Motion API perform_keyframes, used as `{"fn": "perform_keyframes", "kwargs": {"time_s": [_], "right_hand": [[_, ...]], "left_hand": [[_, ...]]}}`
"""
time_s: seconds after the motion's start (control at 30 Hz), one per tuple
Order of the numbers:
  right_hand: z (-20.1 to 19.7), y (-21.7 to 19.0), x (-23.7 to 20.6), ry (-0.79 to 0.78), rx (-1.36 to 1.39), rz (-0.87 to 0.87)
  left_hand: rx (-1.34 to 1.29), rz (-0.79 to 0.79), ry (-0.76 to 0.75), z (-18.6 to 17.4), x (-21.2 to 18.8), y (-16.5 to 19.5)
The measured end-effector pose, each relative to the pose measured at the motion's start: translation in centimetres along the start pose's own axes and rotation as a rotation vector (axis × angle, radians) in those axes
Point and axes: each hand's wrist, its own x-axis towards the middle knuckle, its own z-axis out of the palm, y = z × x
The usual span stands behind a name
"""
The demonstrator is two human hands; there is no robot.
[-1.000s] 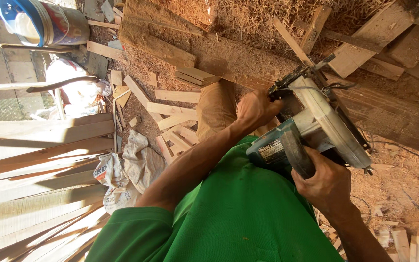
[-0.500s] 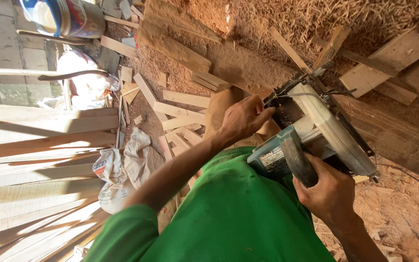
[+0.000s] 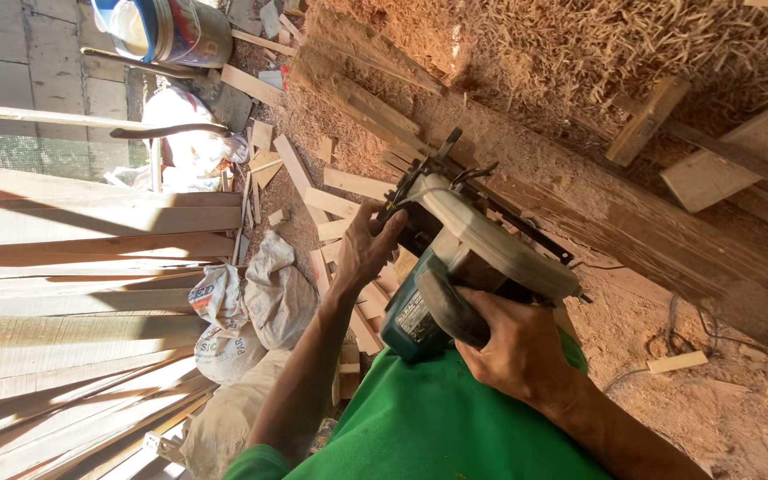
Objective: The person uses a handheld circular saw to cut thin wood strips into shorter pieces. They position each strip against a guide, cut it with the saw, and set the cut pieces aside among the scrap wood on the ground.
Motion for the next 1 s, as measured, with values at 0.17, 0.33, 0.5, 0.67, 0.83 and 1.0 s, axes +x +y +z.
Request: {"fn": "perform_keyframes", "kwargs": {"time_s": [0.17, 0.33, 0.5, 0.67, 0.83, 1.0], "right_hand": [[0.8, -0.5, 1.5, -0.161, -0.07, 0.139], [1.0, -1.0, 2.5, -0.162, -0.09, 0.176], [1.7, -1.3, 3.6, -0.213, -0.043, 0.207], [1.9, -1.7, 4.2, -0.167, -0.055, 0.158], [2.4, -2.0, 3.6, -0.175, -0.052, 0.192], [3.2, -1.6, 2.5, -0.162, -0.052, 0.156]], "left_hand": [[0.039, -0.042, 0.054, 0.3, 1.3, -1.5], [0.015, -0.009, 0.103, 0.6, 1.8, -2.4], [0.06, 0.057, 0.142, -0.2, 2.4, -2.6], [0.001, -0.008, 0.144, -0.8, 2.7, -2.9], [0.039, 0.078, 0.147, -1.2, 2.4, -3.4], [0.075, 0.004, 0.135, -1.0, 2.0, -4.1]]}}
